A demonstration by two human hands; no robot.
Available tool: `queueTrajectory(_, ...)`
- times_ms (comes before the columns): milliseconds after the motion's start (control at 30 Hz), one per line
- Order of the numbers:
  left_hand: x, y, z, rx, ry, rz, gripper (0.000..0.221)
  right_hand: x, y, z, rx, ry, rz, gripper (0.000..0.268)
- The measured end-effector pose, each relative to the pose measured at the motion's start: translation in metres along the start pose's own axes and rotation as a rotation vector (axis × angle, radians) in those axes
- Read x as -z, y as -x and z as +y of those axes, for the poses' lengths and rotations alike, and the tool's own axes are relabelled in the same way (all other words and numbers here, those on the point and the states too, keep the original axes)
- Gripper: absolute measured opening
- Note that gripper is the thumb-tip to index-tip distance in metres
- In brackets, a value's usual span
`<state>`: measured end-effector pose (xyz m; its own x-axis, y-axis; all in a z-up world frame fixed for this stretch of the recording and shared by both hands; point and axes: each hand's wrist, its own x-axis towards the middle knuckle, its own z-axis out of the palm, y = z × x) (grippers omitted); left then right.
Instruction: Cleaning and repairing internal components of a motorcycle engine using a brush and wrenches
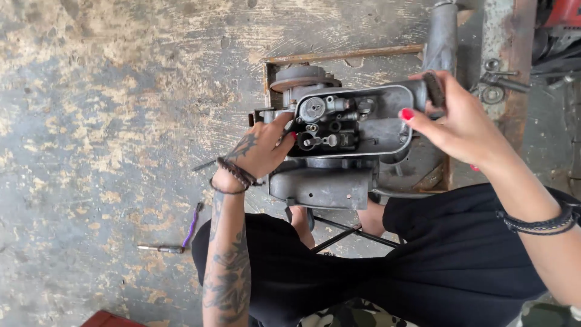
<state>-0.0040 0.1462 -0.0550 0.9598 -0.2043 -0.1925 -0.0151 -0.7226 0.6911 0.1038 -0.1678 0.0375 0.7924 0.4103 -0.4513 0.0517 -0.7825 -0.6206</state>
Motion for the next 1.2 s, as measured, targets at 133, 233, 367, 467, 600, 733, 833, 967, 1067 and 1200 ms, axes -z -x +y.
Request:
queueTrajectory(133, -0.004, -0.010, -0.008, 0.043, 0.128, -0.044, 0.030, -0.010, -0.004, 0.022, 0.046, -0.248, 0.073, 0.028)
queueTrajectory(233, -0.014, -0.014, -0.007, -0.012, -0.014, 0.141, 0.040, -0.013, -0.003, 0.018, 0.062, -0.209, 0.054, 0.045)
queueTrajectory(367, -0.030, -0.015, -0.013, 0.007, -0.084, 0.208, 0.048, -0.020, -0.002, 0.029, 0.176, -0.263, 0.126, 0.039)
queueTrajectory(467, -0.038, -0.013, -0.013, 0.001, -0.093, 0.290, 0.047, -0.023, 0.001, 0.025, 0.119, -0.294, 0.146, 0.047)
queueTrajectory(600, -0.037, -0.011, -0.009, -0.009, -0.087, 0.318, 0.047, -0.026, -0.007, 0.034, 0.127, -0.376, 0.165, 0.038)
queueTrajectory(733, -0.032, -0.012, -0.007, -0.009, -0.155, 0.262, 0.041, -0.013, -0.003, 0.017, 0.084, -0.177, 0.094, 0.039)
queueTrajectory(833, -0.015, -0.003, 0.012, 0.048, -0.124, 0.179, 0.036, -0.003, 0.011, 0.008, 0.078, 0.022, 0.062, 0.066)
queueTrajectory(967, 0.001, -0.006, 0.049, 0.094, -0.231, 0.468, 0.029, 0.000, 0.032, 0.027, 0.195, -0.206, 0.215, 0.027)
queueTrajectory(1067, 0.016, 0.000, 0.085, -0.064, -0.190, 0.635, 0.028, 0.015, 0.040, 0.029, 0.256, 0.075, 0.358, 0.020)
queueTrajectory(1200, 0.012, 0.005, 0.127, -0.282, 0.031, 0.663, 0.022, 0.028, 0.035, 0.050, 0.396, 0.390, 0.178, 0.019)
